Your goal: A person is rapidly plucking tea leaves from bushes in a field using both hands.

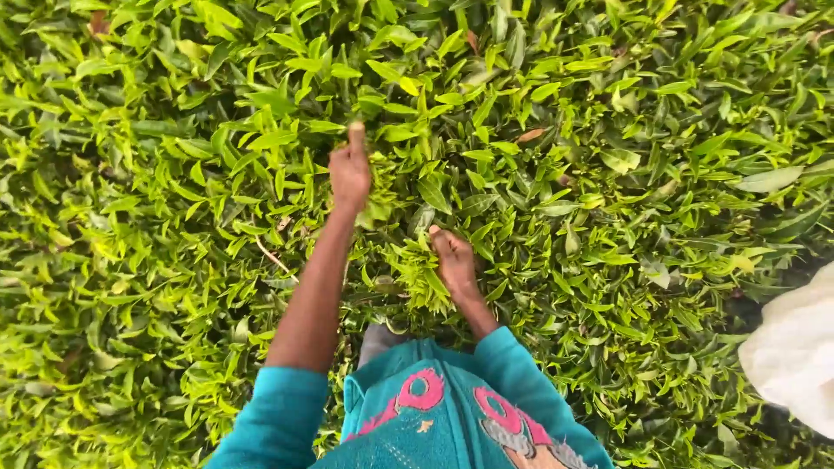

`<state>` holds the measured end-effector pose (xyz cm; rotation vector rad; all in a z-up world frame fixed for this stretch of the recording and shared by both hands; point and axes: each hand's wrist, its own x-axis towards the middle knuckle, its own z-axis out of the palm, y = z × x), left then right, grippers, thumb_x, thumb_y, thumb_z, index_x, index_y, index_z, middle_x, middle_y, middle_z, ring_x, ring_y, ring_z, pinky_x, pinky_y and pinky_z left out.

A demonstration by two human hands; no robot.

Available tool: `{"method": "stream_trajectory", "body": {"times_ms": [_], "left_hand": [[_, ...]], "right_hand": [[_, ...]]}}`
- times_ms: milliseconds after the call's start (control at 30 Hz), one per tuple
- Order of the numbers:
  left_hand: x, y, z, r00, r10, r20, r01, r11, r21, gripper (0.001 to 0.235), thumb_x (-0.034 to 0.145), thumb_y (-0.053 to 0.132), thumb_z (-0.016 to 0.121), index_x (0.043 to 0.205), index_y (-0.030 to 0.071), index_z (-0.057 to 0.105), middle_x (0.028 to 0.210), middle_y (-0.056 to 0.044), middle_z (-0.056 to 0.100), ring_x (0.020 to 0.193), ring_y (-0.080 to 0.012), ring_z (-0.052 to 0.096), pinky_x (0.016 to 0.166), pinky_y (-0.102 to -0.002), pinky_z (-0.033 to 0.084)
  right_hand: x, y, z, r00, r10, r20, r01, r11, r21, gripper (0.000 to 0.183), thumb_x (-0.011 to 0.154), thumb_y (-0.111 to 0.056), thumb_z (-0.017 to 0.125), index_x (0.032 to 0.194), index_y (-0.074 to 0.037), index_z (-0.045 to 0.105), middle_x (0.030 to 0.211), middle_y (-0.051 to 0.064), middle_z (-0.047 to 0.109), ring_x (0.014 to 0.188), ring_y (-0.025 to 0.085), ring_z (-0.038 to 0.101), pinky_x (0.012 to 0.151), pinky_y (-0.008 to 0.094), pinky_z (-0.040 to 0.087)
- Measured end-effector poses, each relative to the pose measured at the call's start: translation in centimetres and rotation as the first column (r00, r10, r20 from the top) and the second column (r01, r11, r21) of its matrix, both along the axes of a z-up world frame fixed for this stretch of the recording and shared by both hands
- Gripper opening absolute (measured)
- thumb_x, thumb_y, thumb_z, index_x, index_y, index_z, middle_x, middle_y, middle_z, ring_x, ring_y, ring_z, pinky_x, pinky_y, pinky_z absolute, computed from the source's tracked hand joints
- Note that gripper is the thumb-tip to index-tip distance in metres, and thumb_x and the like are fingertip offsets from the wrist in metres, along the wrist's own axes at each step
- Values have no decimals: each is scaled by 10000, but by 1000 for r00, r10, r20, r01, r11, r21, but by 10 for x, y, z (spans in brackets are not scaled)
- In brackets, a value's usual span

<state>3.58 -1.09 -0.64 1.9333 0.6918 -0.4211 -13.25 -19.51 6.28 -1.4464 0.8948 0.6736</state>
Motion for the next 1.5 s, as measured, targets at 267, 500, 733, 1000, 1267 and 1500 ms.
{"method": "stream_trajectory", "body": {"times_ms": [267,500,733,1000,1267,1500], "left_hand": [[3,-4,-3,844,-445,299,485,871,-73,460,1229,405,561,896,134,727,675,-42,583,602,-177,572,695,-350,520],[52,-76,39,985,-131,108,136,990,-47,497,1189,218,520,697,223,452,570,103,378,501,-87,329,578,-271,390],[49,-71,-12,701,-695,-160,685,718,-121,445,1105,384,616,1036,-17,796,1135,-201,803,1236,-451,693,1089,-574,520],[-69,-51,1,929,-368,41,369,913,-172,398,1217,326,539,994,91,771,671,-82,667,698,-239,657,943,-472,565],[54,-121,16,991,-63,-120,50,993,-109,331,1159,259,590,886,111,703,730,4,598,591,-139,475,669,-349,481],[66,-127,10,868,-491,-71,443,832,-335,306,1131,295,693,882,136,772,668,2,655,498,-135,583,640,-352,567]], "right_hand": [[0,-30,30,977,-93,190,95,996,0,423,1157,-232,612,740,-165,583,666,-46,428,663,99,413,721,327,416],[6,-24,20,989,-91,115,94,995,-23,456,1205,-352,591,825,-137,723,606,-24,532,528,129,416,700,333,490],[30,-42,22,958,-169,231,167,986,31,278,1186,-288,596,1036,-100,736,732,25,597,577,137,465,637,312,477],[172,-77,2,949,-295,113,304,950,-71,630,1057,-667,647,1139,-53,762,853,71,639,669,153,549,685,368,541],[155,-84,-59,915,194,353,42,825,-563,370,1213,-327,578,1096,-70,816,602,-13,557,529,130,548,678,303,544],[166,-112,-39,942,169,289,-14,883,-469,196,1161,-105,639,1301,-109,776,1058,90,827,519,64,594,615,248,553]]}}
